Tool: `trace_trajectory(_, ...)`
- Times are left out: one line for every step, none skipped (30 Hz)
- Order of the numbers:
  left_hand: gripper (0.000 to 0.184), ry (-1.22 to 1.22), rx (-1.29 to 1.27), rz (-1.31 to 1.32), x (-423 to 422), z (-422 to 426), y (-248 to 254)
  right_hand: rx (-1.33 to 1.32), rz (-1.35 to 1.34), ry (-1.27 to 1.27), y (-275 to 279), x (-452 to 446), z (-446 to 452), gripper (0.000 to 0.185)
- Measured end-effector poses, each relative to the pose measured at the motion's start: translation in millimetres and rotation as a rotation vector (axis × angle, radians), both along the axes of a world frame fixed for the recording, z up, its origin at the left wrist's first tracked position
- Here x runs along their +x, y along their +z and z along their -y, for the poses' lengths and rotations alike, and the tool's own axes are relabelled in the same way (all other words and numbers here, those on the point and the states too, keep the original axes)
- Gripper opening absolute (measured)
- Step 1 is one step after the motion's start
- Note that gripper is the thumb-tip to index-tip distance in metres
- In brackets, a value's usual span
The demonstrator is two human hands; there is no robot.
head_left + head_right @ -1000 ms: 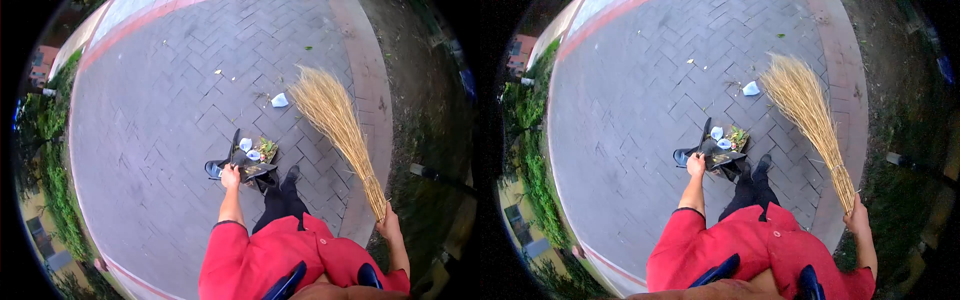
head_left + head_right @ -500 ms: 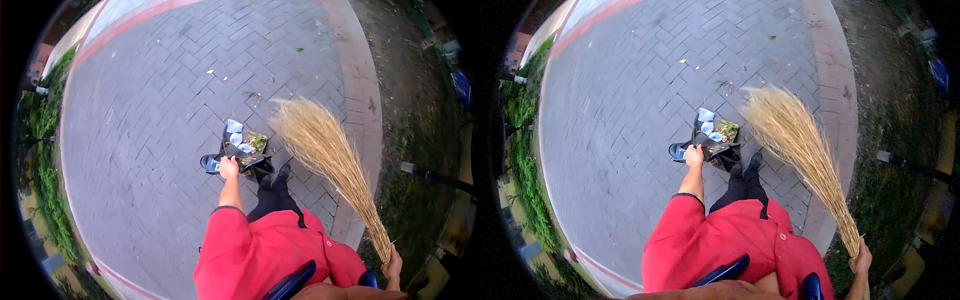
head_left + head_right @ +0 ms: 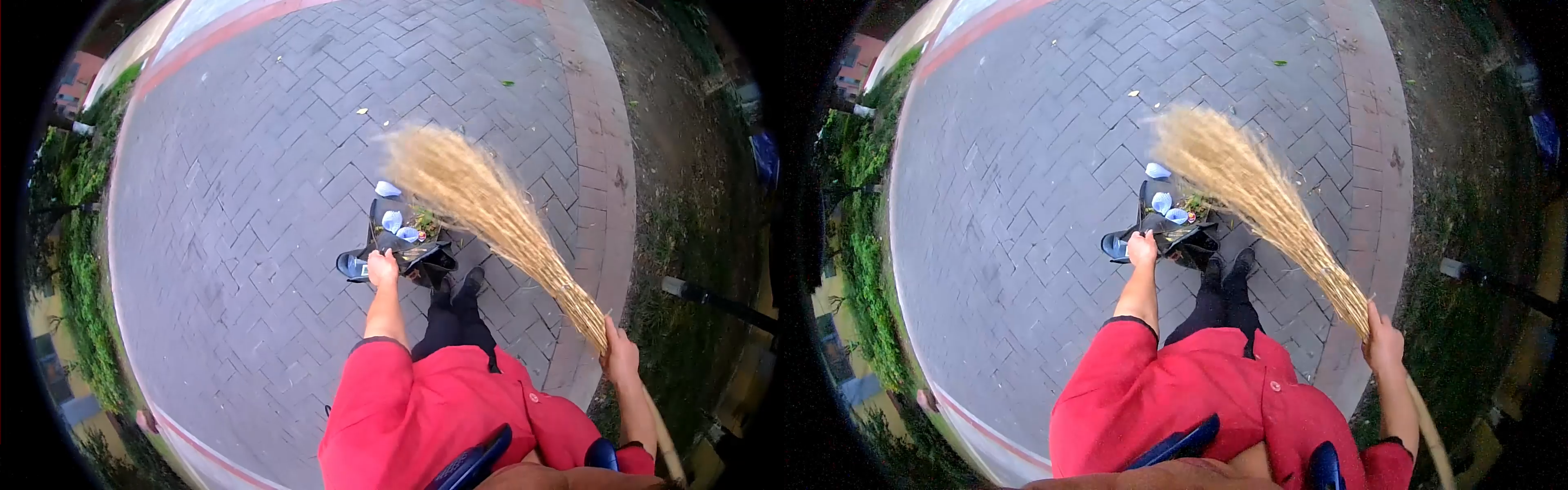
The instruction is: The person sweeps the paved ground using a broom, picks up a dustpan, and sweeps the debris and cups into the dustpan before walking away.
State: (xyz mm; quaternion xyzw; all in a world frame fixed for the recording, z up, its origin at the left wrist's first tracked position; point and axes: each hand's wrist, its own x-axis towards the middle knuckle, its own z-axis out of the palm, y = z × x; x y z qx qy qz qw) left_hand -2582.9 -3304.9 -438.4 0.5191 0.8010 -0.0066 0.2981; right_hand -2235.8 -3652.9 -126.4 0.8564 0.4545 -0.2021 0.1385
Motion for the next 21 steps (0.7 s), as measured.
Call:
trace_trajectory(0.034,0.0,0.001,-0.003,0,0,0,-0.051,0.032,0.048,0,1,-5,0.073)
trace_trajectory(0.034,0.004,0.004,-0.005,0,0,0,-0.077,0.036,0.09,7,-1,-9,0.075)
trace_trajectory(0.033,0.01,0.008,-0.007,0,-1,-1,-0.102,0.041,0.132,20,-4,-16,0.076)
trace_trajectory(0.033,0.014,0.012,-0.008,2,-3,-1,-0.128,0.047,0.172,34,-4,-22,0.078)
trace_trajectory(0.032,0.028,0.035,-0.031,4,-2,0,-0.157,0.049,0.192,49,-4,-21,0.079)
trace_trajectory(0.032,-0.023,0.082,-0.012,-2,0,-25,-0.171,0.05,0.181,64,-3,-14,0.08)
trace_trajectory(0.031,-0.072,0.13,0.006,-13,3,-70,-0.185,0.051,0.17,77,0,-2,0.08)
trace_trajectory(0.031,-0.12,0.179,0.022,-20,7,-95,-0.196,0.05,0.161,89,4,11,0.081)
trace_trajectory(0.031,-0.138,0.206,0.013,-21,10,-94,-0.173,0.068,0.151,103,8,25,0.081)
trace_trajectory(0.031,-0.155,0.232,0.004,-22,13,-92,-0.15,0.085,0.139,117,11,40,0.081)
trace_trajectory(0.031,-0.18,0.262,-0.015,-25,17,-96,-0.139,0.11,0.13,131,13,52,0.08)
trace_trajectory(0.032,-0.155,0.246,-0.015,-25,21,-86,-0.128,0.134,0.122,143,15,64,0.078)
trace_trajectory(0.032,-0.131,0.23,-0.014,-24,24,-74,-0.065,0.147,0.135,150,18,79,0.076)
trace_trajectory(0.033,-0.107,0.214,-0.014,-23,28,-63,-0.011,0.039,-0.063,152,19,91,0.074)
trace_trajectory(0.033,-0.017,0.132,0.015,-19,30,-17,0.043,-0.071,-0.261,153,20,102,0.072)
trace_trajectory(0.033,0.069,0.05,0.043,-17,32,8,0.075,-0.155,-0.293,151,14,102,0.07)
trace_trajectory(0.031,0.068,0.056,0.049,-25,41,9,0.106,-0.24,-0.327,149,8,101,0.068)
trace_trajectory(0.029,0.099,0.097,0.121,-37,55,9,0.134,-0.323,-0.363,147,3,100,0.066)
trace_trajectory(0.028,0.096,0.133,0.157,-49,70,14,0.154,-0.386,-0.31,136,-2,95,0.066)
trace_trajectory(0.027,0.088,0.175,0.195,-61,87,22,0.182,-0.446,-0.258,123,-10,90,0.066)
trace_trajectory(0.029,0.056,0.228,0.244,-77,105,20,0.15,-0.564,-0.316,116,-18,76,0.069)
